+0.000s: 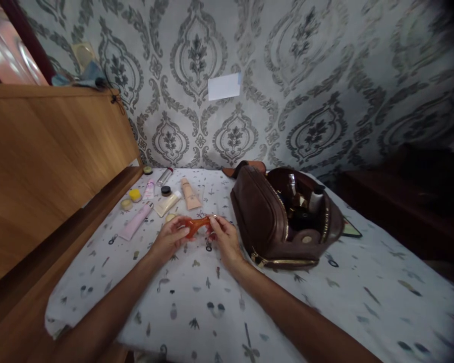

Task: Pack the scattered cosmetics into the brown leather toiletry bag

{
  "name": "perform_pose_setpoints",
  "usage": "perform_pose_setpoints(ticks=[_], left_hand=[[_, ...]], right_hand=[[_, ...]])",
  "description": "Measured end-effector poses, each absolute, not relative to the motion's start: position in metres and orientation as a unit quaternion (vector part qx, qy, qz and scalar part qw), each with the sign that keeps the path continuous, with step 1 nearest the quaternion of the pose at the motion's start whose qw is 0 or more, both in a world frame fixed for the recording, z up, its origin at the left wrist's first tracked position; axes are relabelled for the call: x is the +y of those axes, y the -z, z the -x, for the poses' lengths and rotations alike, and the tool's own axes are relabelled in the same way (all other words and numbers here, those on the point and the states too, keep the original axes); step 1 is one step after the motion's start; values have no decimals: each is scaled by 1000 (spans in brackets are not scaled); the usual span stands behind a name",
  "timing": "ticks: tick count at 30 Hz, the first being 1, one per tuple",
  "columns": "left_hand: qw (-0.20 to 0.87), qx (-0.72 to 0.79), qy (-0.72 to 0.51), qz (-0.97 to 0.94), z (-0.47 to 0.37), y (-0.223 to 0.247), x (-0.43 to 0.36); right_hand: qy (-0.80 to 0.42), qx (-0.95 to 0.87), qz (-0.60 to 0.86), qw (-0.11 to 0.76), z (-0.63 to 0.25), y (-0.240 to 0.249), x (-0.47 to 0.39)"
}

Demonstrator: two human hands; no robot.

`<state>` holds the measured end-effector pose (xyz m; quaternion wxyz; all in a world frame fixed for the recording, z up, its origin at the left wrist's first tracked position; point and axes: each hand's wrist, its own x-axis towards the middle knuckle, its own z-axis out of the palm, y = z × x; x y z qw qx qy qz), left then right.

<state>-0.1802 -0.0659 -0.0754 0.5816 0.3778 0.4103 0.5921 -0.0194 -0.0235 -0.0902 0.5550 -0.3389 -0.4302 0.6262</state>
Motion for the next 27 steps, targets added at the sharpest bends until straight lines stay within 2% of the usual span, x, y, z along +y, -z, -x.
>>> perform_pose_setpoints(ticks=[10,18,27], left_hand=[[497,460,-577,-456,180,79,-68],[476,473,-553,-494,177,81,-70],[404,487,-578,-515,176,85,-68]], right_hand=[[-650,-410,332,547,19,89,-25],[-666,-407,317,539,16,83,-24],[-662,-429,294,539,16,76,-29]])
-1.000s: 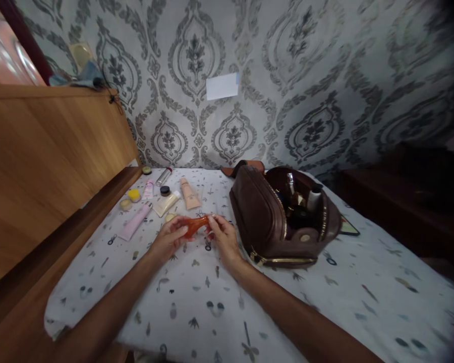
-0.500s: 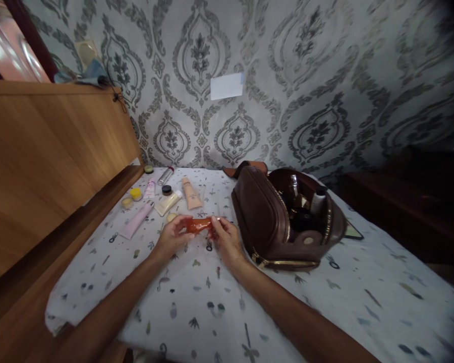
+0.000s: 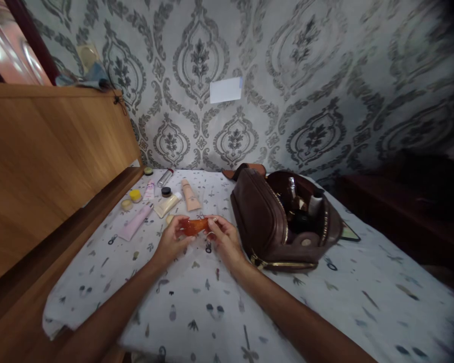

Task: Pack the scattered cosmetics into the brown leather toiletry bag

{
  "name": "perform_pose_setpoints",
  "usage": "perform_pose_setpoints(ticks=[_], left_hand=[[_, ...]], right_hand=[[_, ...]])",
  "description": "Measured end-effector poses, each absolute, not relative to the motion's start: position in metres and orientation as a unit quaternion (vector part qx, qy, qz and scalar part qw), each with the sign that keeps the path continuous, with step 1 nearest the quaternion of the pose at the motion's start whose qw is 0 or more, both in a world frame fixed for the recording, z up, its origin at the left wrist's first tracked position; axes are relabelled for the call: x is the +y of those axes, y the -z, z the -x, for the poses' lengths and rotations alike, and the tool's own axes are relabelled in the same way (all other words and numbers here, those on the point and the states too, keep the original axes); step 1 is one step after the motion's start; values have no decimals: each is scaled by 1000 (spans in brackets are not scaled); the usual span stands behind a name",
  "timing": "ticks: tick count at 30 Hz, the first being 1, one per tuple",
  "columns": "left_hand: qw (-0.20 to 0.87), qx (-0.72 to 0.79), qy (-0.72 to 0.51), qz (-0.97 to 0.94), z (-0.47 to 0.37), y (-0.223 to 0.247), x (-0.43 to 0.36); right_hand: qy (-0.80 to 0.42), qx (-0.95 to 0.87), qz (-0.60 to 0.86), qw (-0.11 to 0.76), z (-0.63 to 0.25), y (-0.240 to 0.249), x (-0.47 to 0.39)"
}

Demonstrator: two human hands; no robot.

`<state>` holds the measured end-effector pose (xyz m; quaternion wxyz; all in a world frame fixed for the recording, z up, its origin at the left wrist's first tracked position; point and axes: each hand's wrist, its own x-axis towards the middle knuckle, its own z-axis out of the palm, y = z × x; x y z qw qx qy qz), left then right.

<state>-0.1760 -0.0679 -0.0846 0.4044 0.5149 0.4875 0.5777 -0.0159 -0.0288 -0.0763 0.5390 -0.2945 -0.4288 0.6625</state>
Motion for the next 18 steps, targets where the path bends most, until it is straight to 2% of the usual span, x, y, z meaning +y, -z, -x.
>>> perform_pose_setpoints(ticks=[3,12,15,18], left_hand=[[415,477,-580,-514,177,85,-68],[637,352,-526,-440,171,76,-74],[647,340,-519,-443,170,77,-76],[580,371,-543,-481,171,75,-78]], right_hand=[[-635,-463,295,543,15,71,-30],[-523,-614,279,521,4,28,-22],[-497,-640,271,520,0,22,-23],[-459,-671,264,520,-5,21,-30]])
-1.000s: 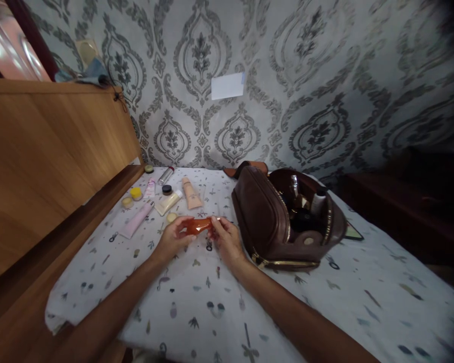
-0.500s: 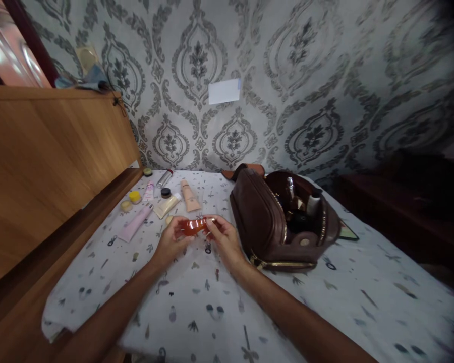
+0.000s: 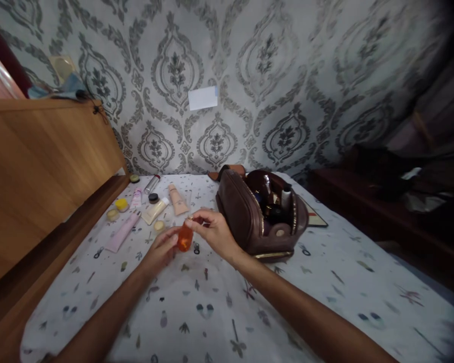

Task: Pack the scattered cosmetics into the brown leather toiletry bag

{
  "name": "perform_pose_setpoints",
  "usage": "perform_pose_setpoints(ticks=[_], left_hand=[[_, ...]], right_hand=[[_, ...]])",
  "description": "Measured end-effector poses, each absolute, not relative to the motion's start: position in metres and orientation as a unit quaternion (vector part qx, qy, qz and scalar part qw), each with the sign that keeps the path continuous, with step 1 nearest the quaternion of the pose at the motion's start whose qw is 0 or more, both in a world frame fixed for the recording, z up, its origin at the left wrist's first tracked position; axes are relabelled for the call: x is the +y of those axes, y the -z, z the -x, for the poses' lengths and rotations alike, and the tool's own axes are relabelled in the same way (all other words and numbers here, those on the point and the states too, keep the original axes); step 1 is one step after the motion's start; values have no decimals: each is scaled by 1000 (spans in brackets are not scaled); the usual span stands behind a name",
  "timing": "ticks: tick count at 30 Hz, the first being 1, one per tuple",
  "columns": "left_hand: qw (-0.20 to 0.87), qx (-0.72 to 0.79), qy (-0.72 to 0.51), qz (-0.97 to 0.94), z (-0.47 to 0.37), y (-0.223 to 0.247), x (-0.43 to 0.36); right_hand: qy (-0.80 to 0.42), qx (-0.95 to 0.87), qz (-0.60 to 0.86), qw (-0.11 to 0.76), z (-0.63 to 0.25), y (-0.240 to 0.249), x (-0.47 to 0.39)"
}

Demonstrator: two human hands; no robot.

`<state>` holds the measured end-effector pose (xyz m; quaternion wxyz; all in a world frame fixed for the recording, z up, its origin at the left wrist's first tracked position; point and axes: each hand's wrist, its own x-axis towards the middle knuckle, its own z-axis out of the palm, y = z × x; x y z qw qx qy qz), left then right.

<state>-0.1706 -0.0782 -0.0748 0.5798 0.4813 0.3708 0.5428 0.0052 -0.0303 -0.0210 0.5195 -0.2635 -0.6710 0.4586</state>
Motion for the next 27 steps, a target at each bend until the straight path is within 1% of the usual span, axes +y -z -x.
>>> perform_pose_setpoints(ticks=[3,6,9,12,15,18,21,24,27], left_hand=[[480,410,-518,-577,168,61,-81],[449,420,-444,-652,160,41,-84],[427,437,-395,-686,148,27,-84],[428,435,-365,-703,134,22,-82],[470,407,-345,-703,123,26,-79],[482,397,-354,-697,118,34,-78],[408,438,-382,-705,108,33,-75],[317,448,-370,-750,84,14,-67],[169,405,-351,-827,54,-10,-52]], right_hand=[[-414,-715,261,499,-15,20,-42],[-375,-757,251,472,-27,17,-52],[-354,-768,245,475,-40,13,-59],[-360,-758,246,485,-55,11,-64],[-353,-764,233,488,-72,5,-70],[-346,-773,210,489,-94,-7,-75],[-345,-777,202,486,-119,-22,-78],[-344,-776,210,484,-143,-37,-77],[-335,-758,241,505,-166,-51,-73]])
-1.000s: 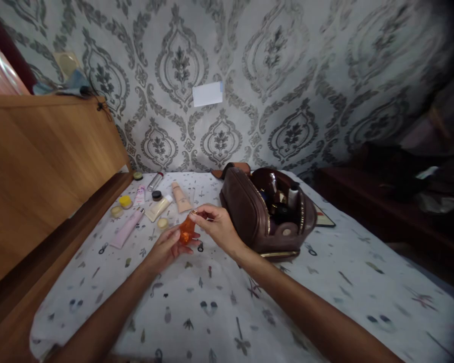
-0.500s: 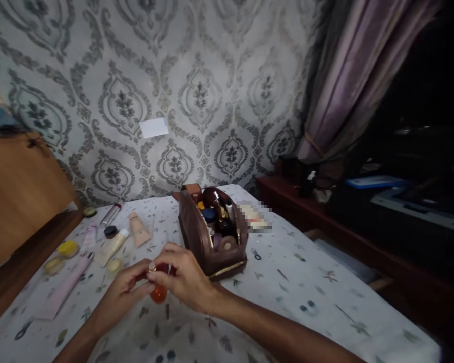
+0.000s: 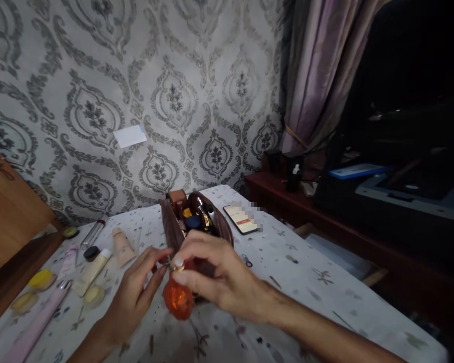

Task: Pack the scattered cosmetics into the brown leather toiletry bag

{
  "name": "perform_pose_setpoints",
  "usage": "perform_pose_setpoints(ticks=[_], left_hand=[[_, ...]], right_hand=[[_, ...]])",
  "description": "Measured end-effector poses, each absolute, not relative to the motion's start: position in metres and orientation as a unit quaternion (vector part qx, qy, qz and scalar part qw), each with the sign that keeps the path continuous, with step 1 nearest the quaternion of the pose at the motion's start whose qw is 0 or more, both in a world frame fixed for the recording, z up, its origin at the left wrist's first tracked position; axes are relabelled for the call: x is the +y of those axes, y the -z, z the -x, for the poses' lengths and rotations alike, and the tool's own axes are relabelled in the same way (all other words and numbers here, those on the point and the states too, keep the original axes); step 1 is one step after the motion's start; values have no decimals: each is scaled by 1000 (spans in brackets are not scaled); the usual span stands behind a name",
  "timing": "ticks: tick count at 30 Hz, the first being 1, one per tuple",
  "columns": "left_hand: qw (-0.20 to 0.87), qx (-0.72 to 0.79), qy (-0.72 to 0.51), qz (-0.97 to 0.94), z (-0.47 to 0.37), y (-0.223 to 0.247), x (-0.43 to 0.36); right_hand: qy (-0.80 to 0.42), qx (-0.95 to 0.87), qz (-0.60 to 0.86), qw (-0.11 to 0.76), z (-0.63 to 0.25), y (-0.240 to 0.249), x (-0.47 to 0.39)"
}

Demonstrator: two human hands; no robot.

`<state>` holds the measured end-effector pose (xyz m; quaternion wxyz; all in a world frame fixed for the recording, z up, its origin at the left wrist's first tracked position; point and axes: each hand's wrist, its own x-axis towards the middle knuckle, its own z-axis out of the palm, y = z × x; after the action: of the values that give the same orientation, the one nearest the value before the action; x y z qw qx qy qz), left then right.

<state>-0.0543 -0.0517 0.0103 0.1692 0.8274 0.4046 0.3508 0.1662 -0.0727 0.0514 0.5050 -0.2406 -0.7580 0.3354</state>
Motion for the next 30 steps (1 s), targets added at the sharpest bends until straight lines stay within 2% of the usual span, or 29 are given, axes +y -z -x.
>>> perform_pose_setpoints(ticks=[4,6,10,15,19,24,30], left_hand=[[-77,395,-264,-877,27,-28,-29],[-147,388,-222,-882,22,-30,-23],[-163,379,-231,-881,21,-28,-21],[-148,352,-273,-883,25,-21,-22],[-147,350,-285,-880,25,-15,-20],[-152,354,-294,-875,25,-10,-21],[-142,345,-301,-878,26,-9,-21]], right_hand=[[-266,-724,279,572,-192,-70,-57],[-211,-712,297,600,-201,-77,-46],[-130,-708,309,622,-211,-85,-19],[-100,-731,312,599,-205,-87,17],[-82,-782,338,518,-191,-89,41],[-65,-835,418,350,-171,-100,64],[-190,-818,513,181,-144,-117,88]])
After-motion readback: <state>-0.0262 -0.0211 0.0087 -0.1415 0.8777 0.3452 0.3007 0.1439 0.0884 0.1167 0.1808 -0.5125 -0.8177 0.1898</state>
